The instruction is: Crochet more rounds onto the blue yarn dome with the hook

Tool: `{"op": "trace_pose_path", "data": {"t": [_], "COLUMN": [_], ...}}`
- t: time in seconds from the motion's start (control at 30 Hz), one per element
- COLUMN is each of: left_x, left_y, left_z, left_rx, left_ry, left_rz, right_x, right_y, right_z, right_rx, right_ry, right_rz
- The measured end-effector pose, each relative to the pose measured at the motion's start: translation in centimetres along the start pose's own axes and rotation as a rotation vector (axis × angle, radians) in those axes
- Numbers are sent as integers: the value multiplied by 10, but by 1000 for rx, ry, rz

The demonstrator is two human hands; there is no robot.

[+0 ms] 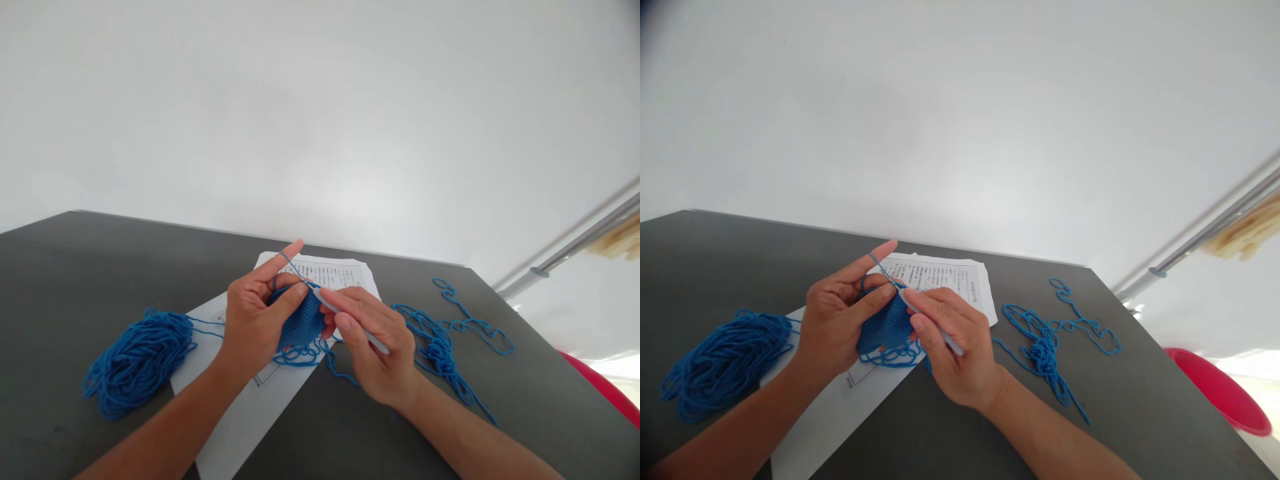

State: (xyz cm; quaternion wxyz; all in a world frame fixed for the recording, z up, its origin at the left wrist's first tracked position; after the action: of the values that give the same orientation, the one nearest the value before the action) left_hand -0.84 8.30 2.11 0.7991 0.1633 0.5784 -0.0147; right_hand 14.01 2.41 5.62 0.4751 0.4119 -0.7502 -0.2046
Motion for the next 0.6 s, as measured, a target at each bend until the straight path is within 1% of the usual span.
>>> {"op": "trace_pose_path", "data": {"t": [0.03, 0.1, 0.13, 0.2, 0.27, 0.33, 0.43, 0.53, 0.6], "left_x": [-3, -8, -9, -7, 0, 5, 5, 3, 3], "left_y": [-2, -4, -5, -4, -2, 1, 2, 1, 1], "left_z": [-1, 0, 1, 3, 5, 9, 14, 15, 13], "left_rx": [-40, -99, -112, -100, -32, 75, 219, 283, 282], "left_ry": [91, 237, 268, 214, 48, -123, -270, -336, -354], "left_rz": [28, 71, 80, 74, 36, -15, -93, -150, -168], "right_x": [1, 7, 10, 17, 21, 24, 29, 38, 39], "right_y": [-1, -3, -4, -7, -10, -11, -11, -11, -8], "right_z": [2, 9, 13, 21, 26, 28, 28, 26, 23], "right_rx": [0, 12, 20, 34, 42, 54, 72, 97, 145], "right_ry": [-46, -238, -347, -536, -662, -735, -790, -771, -686], "right_rz": [-6, -46, -76, -141, -203, -243, -331, -465, -486]}}
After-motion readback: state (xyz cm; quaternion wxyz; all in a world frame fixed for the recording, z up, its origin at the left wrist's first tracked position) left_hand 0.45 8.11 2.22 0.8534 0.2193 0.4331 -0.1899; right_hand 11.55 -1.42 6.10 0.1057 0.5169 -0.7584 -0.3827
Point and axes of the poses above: each hand's wrist, its own y-axis towards the middle knuckle, its own z-axis out of the palm, x = y × z, the point moved 9 cm from there along y, towards the middle knuckle, and after that the axes turned 13 degrees about x, right-handed, at the moved point
